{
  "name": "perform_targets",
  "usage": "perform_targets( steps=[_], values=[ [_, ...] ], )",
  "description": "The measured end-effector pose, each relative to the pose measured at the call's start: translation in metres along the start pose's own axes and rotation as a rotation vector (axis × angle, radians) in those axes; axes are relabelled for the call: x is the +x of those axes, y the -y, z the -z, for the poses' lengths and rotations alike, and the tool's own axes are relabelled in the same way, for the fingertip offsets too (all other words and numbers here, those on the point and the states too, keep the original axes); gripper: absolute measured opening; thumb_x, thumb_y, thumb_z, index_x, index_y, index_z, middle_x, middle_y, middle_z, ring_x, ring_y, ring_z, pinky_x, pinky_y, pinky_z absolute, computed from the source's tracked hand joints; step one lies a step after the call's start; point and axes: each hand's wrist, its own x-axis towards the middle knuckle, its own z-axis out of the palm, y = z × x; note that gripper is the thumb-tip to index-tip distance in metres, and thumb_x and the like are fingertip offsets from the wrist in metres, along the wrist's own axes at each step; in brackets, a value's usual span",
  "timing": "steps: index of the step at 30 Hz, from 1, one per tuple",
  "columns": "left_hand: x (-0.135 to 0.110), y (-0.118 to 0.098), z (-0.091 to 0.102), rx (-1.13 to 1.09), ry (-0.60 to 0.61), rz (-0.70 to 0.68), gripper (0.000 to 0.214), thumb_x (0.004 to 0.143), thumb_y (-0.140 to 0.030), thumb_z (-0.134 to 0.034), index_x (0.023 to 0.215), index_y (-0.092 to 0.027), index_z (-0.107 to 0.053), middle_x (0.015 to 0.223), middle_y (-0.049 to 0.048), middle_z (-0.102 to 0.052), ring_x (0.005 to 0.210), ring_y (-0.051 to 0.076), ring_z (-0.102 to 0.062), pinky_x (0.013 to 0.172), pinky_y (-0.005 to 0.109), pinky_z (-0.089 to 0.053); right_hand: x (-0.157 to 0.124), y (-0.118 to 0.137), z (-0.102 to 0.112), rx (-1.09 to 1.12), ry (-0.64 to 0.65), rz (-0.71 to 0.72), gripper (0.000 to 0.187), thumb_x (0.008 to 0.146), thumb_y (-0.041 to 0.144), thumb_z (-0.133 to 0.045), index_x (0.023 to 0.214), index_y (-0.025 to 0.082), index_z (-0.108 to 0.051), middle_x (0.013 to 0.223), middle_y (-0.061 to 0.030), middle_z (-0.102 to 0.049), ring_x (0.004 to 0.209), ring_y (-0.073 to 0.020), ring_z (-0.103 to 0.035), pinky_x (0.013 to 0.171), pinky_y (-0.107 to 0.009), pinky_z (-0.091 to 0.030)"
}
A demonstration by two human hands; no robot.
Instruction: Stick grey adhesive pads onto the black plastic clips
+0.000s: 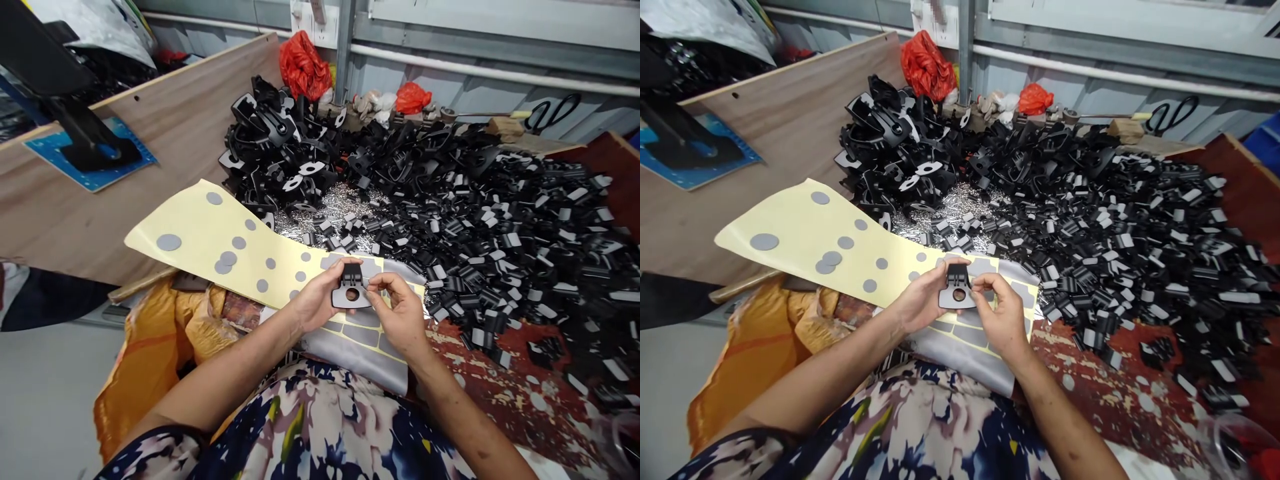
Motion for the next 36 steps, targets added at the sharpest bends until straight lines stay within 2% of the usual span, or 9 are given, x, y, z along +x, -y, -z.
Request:
perform_targets(
  steps=[9, 13, 20, 24, 26, 29, 31, 34, 36],
  values=[
    [-0.002, 0.001, 0.002, 0.025, 0.009, -0.010, 0.043, 0.091, -0.052, -0.074, 0.125, -0.027, -0.067, 0.112, 0.0073, -0.062, 0.083, 0.020, -0.063, 0.063, 0.031, -0.058, -0.001, 0.007, -0.001, -0.115, -0.004, 0.079, 0.012, 0.092, 0.018, -0.067, 0.102, 0.025, -0.068, 0.091, -0.0006, -0.072, 0.088, -0.0190, -0.069, 0.084, -0.033, -0.056],
    [-0.003, 0.006, 0.000, 0.111, -0.007, -0.028, 0.054, 0.080, -0.038, -0.087, 0.128, -0.029, -0.063, 0.113, 0.0046, -0.060, 0.089, 0.019, -0.063, 0.069, 0.027, -0.053, -0.003, 0.011, -0.003, -0.239, 0.013, 0.182, 0.012, 0.096, 0.014, -0.061, 0.100, 0.025, -0.064, 0.091, -0.0008, -0.070, 0.085, -0.0187, -0.068, 0.080, -0.032, -0.057],
    [0.003, 0.024, -0.003, 0.503, -0.244, -0.448, 0.038, 0.077, -0.015, -0.081, 0.113, -0.025, -0.070, 0.104, 0.0021, -0.063, 0.100, 0.020, -0.058, 0.093, 0.029, -0.047, -0.018, 0.002, -0.015, -0.583, -0.065, 0.404, 0.033, 0.099, 0.015, -0.058, 0.129, 0.027, -0.054, 0.119, -0.0125, -0.067, 0.102, -0.0271, -0.069, 0.091, -0.044, -0.058],
    [-0.002, 0.029, 0.003, 0.560, -0.289, -0.435, 0.044, 0.069, -0.006, -0.080, 0.108, -0.025, -0.073, 0.104, 0.0023, -0.065, 0.097, 0.022, -0.058, 0.088, 0.029, -0.046, -0.014, 0.002, 0.000, -0.721, -0.068, 0.272, 0.056, 0.087, 0.035, -0.081, 0.135, 0.023, -0.056, 0.134, -0.0202, -0.062, 0.118, -0.0379, -0.064, 0.095, -0.054, -0.055],
    [-0.004, 0.025, 0.007, 0.603, -0.155, -0.309, 0.043, 0.067, -0.005, -0.078, 0.105, -0.025, -0.074, 0.099, 0.0018, -0.065, 0.092, 0.022, -0.058, 0.081, 0.029, -0.047, -0.002, 0.003, 0.013, -0.660, 0.145, 0.181, 0.055, 0.077, 0.040, -0.090, 0.123, 0.023, -0.064, 0.118, -0.0140, -0.070, 0.108, -0.0348, -0.067, 0.086, -0.047, -0.057],
    [-0.001, -0.008, 0.007, 0.692, 0.036, -0.006, 0.037, 0.071, -0.007, -0.074, 0.103, -0.025, -0.075, 0.095, 0.0030, -0.067, 0.082, 0.023, -0.062, 0.069, 0.031, -0.049, 0.033, 0.004, 0.035, -0.569, 0.519, 0.100, 0.022, 0.082, 0.033, -0.086, 0.098, 0.026, -0.073, 0.088, -0.0002, -0.074, 0.080, -0.0220, -0.069, 0.068, -0.032, -0.052],
    [0.003, -0.054, 0.001, 0.664, -0.022, 0.050, 0.043, 0.075, -0.014, -0.078, 0.115, -0.028, -0.072, 0.098, 0.0054, -0.070, 0.076, 0.023, -0.066, 0.063, 0.033, -0.052, 0.072, 0.004, 0.050, -0.620, 0.530, 0.065, 0.004, 0.091, 0.031, -0.077, 0.092, 0.027, -0.076, 0.083, 0.0023, -0.075, 0.071, -0.0180, -0.066, 0.064, -0.030, -0.047],
    [0.010, -0.139, -0.015, 0.357, -0.165, -0.450, 0.063, 0.077, -0.022, -0.083, 0.134, -0.032, -0.061, 0.111, 0.0083, -0.074, 0.098, 0.028, -0.072, 0.082, 0.041, -0.062, 0.144, -0.002, 0.073, -0.870, 0.235, 0.061, 0.013, 0.099, 0.029, -0.066, 0.097, 0.025, -0.079, 0.098, -0.0039, -0.079, 0.085, -0.0219, -0.068, 0.073, -0.034, -0.048],
    [0.012, -0.177, -0.022, 0.204, -0.194, -0.661, 0.063, 0.082, -0.030, -0.081, 0.139, -0.031, -0.056, 0.121, 0.0103, -0.074, 0.117, 0.031, -0.070, 0.098, 0.047, -0.061, 0.190, -0.010, 0.090, -1.096, -0.006, 0.044, 0.019, 0.099, 0.021, -0.062, 0.109, 0.019, -0.078, 0.115, -0.0128, -0.077, 0.105, -0.0279, -0.065, 0.085, -0.038, -0.047]
  ],
)
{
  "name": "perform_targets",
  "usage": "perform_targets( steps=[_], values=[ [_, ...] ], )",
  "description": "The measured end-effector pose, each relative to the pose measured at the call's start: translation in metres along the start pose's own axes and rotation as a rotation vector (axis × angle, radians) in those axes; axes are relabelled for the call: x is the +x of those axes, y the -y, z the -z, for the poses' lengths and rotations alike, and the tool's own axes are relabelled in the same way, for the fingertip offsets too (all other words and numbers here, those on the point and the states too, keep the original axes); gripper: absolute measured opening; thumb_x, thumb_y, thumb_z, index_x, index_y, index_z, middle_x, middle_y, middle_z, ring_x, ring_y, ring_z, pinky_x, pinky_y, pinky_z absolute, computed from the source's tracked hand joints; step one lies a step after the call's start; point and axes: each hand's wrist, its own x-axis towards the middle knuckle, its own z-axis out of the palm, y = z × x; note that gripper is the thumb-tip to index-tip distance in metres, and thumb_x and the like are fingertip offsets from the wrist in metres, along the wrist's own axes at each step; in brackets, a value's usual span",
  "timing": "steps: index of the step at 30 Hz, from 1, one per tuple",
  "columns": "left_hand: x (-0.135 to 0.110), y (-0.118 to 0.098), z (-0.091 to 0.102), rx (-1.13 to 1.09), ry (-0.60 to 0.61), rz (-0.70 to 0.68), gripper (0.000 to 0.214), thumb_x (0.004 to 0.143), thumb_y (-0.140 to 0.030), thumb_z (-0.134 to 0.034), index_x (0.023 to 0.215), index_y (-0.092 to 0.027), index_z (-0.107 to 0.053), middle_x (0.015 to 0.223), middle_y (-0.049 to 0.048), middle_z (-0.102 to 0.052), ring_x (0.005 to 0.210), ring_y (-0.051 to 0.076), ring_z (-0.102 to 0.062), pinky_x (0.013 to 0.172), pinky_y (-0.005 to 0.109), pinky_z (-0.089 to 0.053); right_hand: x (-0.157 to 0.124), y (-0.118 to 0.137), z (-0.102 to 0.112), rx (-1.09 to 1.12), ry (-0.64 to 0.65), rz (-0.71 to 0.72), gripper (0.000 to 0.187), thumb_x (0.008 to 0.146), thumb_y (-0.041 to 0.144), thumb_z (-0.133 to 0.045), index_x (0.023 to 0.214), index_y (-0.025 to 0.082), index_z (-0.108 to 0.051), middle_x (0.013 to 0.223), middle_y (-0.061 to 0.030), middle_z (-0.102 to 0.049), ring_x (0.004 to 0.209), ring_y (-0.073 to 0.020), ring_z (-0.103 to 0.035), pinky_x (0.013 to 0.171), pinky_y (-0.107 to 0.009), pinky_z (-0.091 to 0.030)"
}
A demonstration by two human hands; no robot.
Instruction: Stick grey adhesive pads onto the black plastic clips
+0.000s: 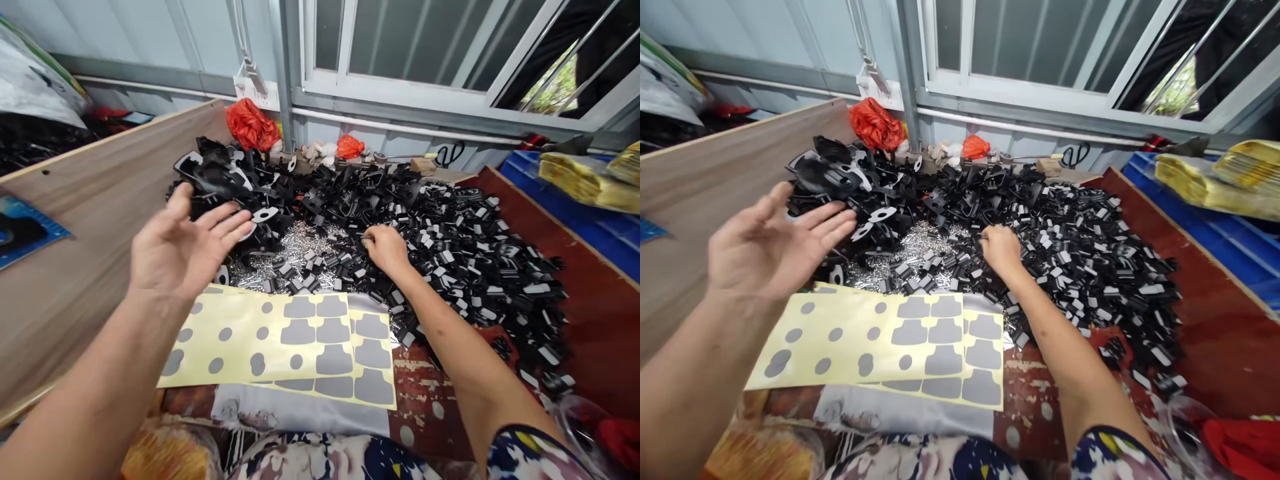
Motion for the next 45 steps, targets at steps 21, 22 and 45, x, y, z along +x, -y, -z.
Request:
perform_targets(
  steps=[21, 22, 45],
  values=[
    [-0.086, 0.130, 0.019, 0.104, -0.220, 0.396, 0.060, 0.082, -0.015, -0.077, 0.135, -0.031, -0.054, 0.085, -0.0039, -0.060, 0.065, 0.012, -0.060, 0.052, 0.019, -0.049, -0.190, 0.105, -0.039, 0.767, -0.001, 0.253, 0.035, 0.100, 0.015, -0.053, 0.125, 0.028, -0.074, 0.129, -0.0093, -0.074, 0.121, -0.0264, -0.066, 0.104, -0.050, -0.054],
    [-0.086, 0.129, 0.028, 0.123, -0.239, 0.406, 0.055, 0.081, -0.014, -0.076, 0.130, -0.030, -0.055, 0.084, -0.0041, -0.059, 0.064, 0.012, -0.060, 0.051, 0.019, -0.049, -0.194, 0.104, -0.047, 0.789, 0.013, 0.204, 0.036, 0.099, 0.014, -0.052, 0.125, 0.026, -0.074, 0.130, -0.0109, -0.073, 0.121, -0.0262, -0.066, 0.103, -0.048, -0.055],
    [-0.119, 0.121, 0.019, -0.175, 0.065, 0.609, 0.044, 0.088, -0.048, -0.079, 0.125, -0.029, -0.065, 0.110, 0.0061, -0.063, 0.083, 0.019, -0.064, 0.062, 0.031, -0.058, -0.174, 0.104, -0.036, 1.207, 0.051, -0.073, 0.017, 0.086, 0.023, -0.072, 0.103, 0.026, -0.069, 0.092, -0.0011, -0.070, 0.090, -0.0192, -0.068, 0.088, -0.035, -0.056]
  ],
)
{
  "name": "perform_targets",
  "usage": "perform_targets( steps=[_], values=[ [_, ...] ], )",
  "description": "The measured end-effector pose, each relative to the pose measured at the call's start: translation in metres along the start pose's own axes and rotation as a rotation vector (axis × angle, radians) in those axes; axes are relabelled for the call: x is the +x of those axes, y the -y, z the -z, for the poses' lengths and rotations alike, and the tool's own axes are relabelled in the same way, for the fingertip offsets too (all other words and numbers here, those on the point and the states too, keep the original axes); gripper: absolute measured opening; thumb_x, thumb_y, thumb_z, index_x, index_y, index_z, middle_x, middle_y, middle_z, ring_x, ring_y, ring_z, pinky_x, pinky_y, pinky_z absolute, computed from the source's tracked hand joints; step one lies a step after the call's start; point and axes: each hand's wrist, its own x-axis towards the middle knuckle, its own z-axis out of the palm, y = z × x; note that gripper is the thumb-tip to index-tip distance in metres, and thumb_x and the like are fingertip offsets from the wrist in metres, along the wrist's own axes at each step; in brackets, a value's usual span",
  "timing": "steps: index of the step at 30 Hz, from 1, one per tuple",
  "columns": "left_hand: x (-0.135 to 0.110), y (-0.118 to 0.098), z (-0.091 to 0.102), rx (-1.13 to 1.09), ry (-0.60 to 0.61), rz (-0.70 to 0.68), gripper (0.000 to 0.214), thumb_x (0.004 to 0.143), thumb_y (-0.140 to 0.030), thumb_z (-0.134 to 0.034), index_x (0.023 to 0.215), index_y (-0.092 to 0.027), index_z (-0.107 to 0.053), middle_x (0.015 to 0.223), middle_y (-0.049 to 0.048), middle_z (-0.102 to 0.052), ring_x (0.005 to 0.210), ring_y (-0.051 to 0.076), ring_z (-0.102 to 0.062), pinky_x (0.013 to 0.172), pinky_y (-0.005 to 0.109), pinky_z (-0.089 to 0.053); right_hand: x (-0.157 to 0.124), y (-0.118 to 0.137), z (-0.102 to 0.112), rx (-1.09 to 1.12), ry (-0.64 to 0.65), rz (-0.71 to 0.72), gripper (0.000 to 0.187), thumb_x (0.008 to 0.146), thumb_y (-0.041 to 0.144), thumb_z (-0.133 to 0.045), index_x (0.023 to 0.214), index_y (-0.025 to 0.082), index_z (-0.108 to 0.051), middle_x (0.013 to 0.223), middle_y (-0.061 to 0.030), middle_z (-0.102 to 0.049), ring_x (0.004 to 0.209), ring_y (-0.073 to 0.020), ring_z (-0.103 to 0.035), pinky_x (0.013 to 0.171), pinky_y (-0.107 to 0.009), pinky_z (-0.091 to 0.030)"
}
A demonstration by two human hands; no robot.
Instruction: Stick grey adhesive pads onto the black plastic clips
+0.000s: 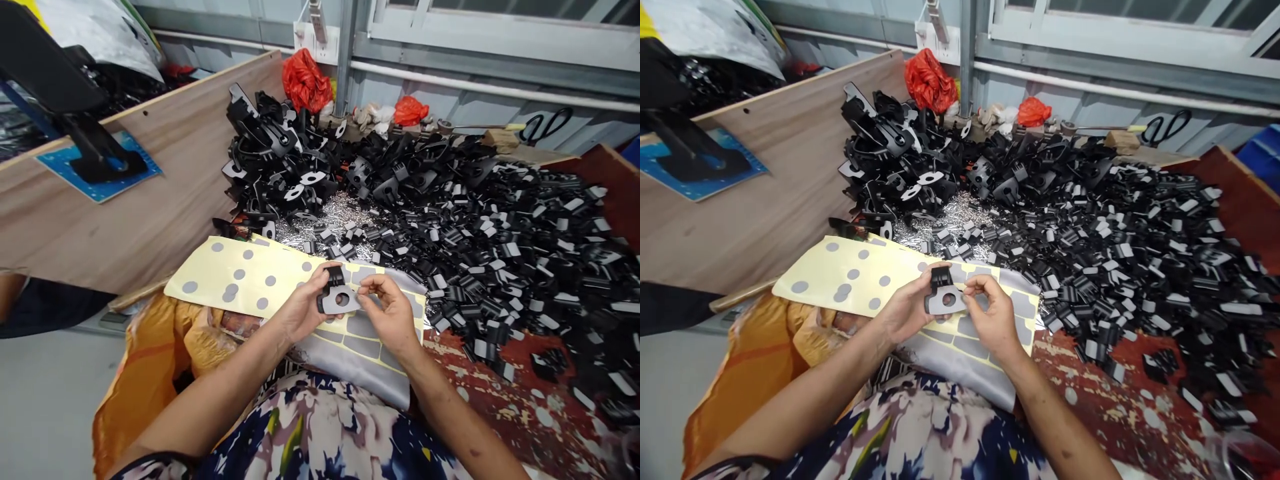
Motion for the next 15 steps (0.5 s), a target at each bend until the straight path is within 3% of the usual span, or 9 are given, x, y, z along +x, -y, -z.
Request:
perform_targets(
  steps=[15],
  values=[
    [0.0037, 0.0069, -0.0032, -0.062, 0.035, 0.000, 0.038, 0.093, -0.047, -0.072, 0.125, -0.028, -0.064, 0.106, 0.0045, -0.057, 0.080, 0.016, -0.057, 0.066, 0.034, -0.061, -0.0027, -0.0013, -0.0052, -0.007, -0.030, 0.028, 0.016, 0.088, 0.020, -0.072, 0.103, 0.025, -0.070, 0.093, -0.0009, -0.070, 0.091, -0.0187, -0.067, 0.090, -0.035, -0.055]
  ],
)
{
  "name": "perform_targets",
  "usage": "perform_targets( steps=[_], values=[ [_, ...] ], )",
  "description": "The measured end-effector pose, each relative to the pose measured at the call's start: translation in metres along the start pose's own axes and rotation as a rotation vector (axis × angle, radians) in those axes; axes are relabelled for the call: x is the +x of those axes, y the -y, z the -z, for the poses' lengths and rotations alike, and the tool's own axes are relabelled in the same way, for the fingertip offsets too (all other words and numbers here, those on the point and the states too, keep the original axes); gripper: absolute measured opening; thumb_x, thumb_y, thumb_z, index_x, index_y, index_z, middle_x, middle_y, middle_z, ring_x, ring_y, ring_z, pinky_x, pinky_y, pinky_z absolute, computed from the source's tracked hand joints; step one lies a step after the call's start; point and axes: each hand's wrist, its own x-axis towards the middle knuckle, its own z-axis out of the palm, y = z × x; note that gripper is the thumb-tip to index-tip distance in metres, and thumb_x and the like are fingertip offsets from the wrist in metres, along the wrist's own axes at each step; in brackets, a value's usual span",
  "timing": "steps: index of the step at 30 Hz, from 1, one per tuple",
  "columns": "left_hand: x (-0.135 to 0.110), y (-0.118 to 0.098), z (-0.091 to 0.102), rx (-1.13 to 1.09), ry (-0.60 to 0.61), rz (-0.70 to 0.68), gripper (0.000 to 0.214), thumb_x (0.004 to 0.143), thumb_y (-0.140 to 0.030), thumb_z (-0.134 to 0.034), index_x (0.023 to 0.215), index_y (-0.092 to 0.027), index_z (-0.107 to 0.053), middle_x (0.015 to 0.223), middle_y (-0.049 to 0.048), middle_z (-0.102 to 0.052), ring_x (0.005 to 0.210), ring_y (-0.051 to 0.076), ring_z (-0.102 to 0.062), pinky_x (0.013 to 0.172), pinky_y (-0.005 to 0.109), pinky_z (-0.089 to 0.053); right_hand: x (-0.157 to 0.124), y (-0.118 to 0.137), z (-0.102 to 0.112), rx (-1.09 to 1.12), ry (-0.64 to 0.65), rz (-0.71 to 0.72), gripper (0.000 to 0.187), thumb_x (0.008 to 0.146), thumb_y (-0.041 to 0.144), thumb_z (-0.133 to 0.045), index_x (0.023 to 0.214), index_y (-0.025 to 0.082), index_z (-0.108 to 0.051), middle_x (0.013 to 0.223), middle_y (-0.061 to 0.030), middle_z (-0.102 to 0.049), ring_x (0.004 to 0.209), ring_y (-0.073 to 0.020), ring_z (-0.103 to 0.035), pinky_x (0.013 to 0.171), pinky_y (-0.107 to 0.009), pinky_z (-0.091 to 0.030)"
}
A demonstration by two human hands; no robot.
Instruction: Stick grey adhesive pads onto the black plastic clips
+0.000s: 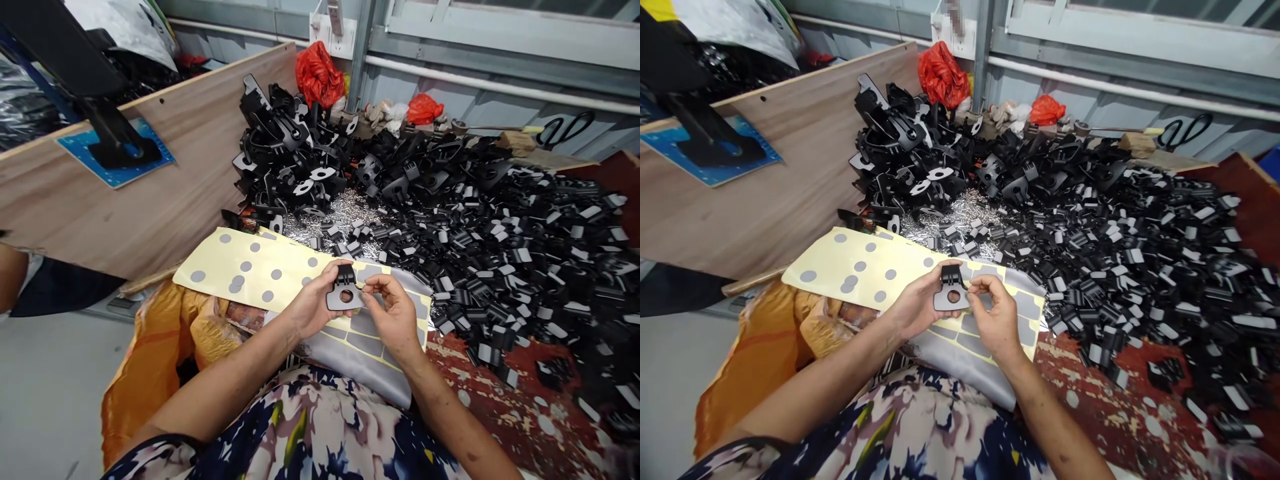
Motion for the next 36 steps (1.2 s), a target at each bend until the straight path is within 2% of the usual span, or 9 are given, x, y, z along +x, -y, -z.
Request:
perform_targets(
  steps=[9, 15, 18, 20, 23, 25, 31, 33, 36],
  values=[
    [-0.001, 0.009, -0.002, 0.176, 0.002, -0.097, 0.058, 0.081, -0.030, -0.086, 0.131, -0.031, -0.056, 0.110, 0.0026, -0.059, 0.084, 0.015, -0.062, 0.066, 0.027, -0.057, -0.005, 0.004, -0.003, -0.265, 0.020, 0.211, 0.020, 0.095, 0.013, -0.064, 0.109, 0.026, -0.066, 0.094, -0.0012, -0.069, 0.089, -0.0194, -0.068, 0.084, -0.035, -0.057],
    [0.004, 0.026, -0.001, 0.456, -0.186, -0.364, 0.051, 0.079, -0.025, -0.083, 0.123, -0.027, -0.057, 0.099, -0.0001, -0.057, 0.066, 0.010, -0.053, 0.050, 0.020, -0.048, -0.016, 0.001, -0.011, -0.655, -0.048, 0.624, 0.062, 0.099, 0.009, -0.057, 0.155, 0.027, -0.038, 0.108, -0.0088, -0.069, 0.092, -0.0249, -0.069, 0.084, -0.043, -0.058],
    [0.001, 0.029, 0.006, 0.532, -0.218, -0.356, 0.051, 0.077, -0.022, -0.081, 0.123, -0.025, -0.059, 0.095, 0.0001, -0.057, 0.066, 0.011, -0.052, 0.049, 0.020, -0.047, -0.014, -0.001, 0.001, -0.834, -0.114, 0.552, 0.081, 0.094, 0.030, -0.076, 0.162, 0.024, -0.032, 0.131, -0.0195, -0.063, 0.112, -0.0353, -0.067, 0.093, -0.055, -0.056],
    [0.000, 0.026, 0.012, 0.585, -0.171, -0.239, 0.053, 0.077, -0.022, -0.078, 0.126, -0.026, -0.059, 0.094, -0.0006, -0.056, 0.063, 0.011, -0.050, 0.044, 0.020, -0.044, -0.004, 0.000, 0.016, -0.834, -0.011, 0.377, 0.090, 0.080, 0.046, -0.090, 0.155, 0.022, -0.047, 0.133, -0.0202, -0.063, 0.117, -0.0395, -0.064, 0.094, -0.057, -0.056],
    [0.004, -0.001, 0.016, 0.726, -0.013, 0.064, 0.050, 0.076, -0.021, -0.078, 0.123, -0.025, -0.063, 0.095, 0.0011, -0.061, 0.062, 0.012, -0.052, 0.044, 0.020, -0.042, 0.034, 0.004, 0.043, -0.717, 0.372, 0.177, 0.044, 0.082, 0.042, -0.088, 0.121, 0.026, -0.075, 0.110, -0.0081, -0.075, 0.101, -0.0293, -0.070, 0.086, -0.044, -0.059],
    [0.011, -0.041, 0.010, 0.769, 0.013, 0.156, 0.051, 0.077, -0.023, -0.081, 0.125, -0.024, -0.064, 0.094, 0.0042, -0.066, 0.068, 0.017, -0.062, 0.050, 0.024, -0.047, 0.077, 0.007, 0.059, -0.749, 0.461, 0.146, 0.013, 0.093, 0.034, -0.076, 0.104, 0.027, -0.080, 0.102, -0.0045, -0.077, 0.096, -0.0252, -0.070, 0.084, -0.041, -0.057],
    [0.033, -0.184, -0.033, 0.292, 0.007, -0.552, 0.064, 0.087, -0.046, -0.078, 0.144, -0.031, -0.054, 0.126, 0.0118, -0.071, 0.122, 0.035, -0.067, 0.100, 0.049, -0.058, 0.235, 0.004, 0.073, -1.162, 0.106, 0.344, 0.044, 0.097, 0.009, -0.053, 0.138, 0.017, -0.068, 0.147, -0.0148, -0.064, 0.135, -0.0329, -0.051, 0.108, -0.048, -0.048],
    [0.035, -0.187, -0.035, 0.270, 0.007, -0.512, 0.062, 0.089, -0.046, -0.076, 0.144, -0.029, -0.055, 0.126, 0.0137, -0.072, 0.123, 0.035, -0.067, 0.103, 0.051, -0.058, 0.267, -0.001, 0.070, -1.277, 0.140, 0.360, 0.062, 0.092, 0.000, -0.048, 0.152, 0.017, -0.056, 0.160, -0.0134, -0.054, 0.144, -0.0322, -0.043, 0.109, -0.046, -0.046],
    [0.036, -0.143, -0.014, 0.362, 0.006, -0.199, 0.058, 0.090, -0.036, -0.079, 0.141, -0.019, -0.059, 0.116, 0.0164, -0.075, 0.106, 0.031, -0.073, 0.097, 0.049, -0.060, 0.284, -0.008, 0.074, -1.396, 0.241, 0.367, 0.058, 0.091, 0.000, -0.049, 0.146, 0.016, -0.061, 0.147, -0.0165, -0.063, 0.137, -0.0331, -0.048, 0.105, -0.046, -0.044]
  ],
)
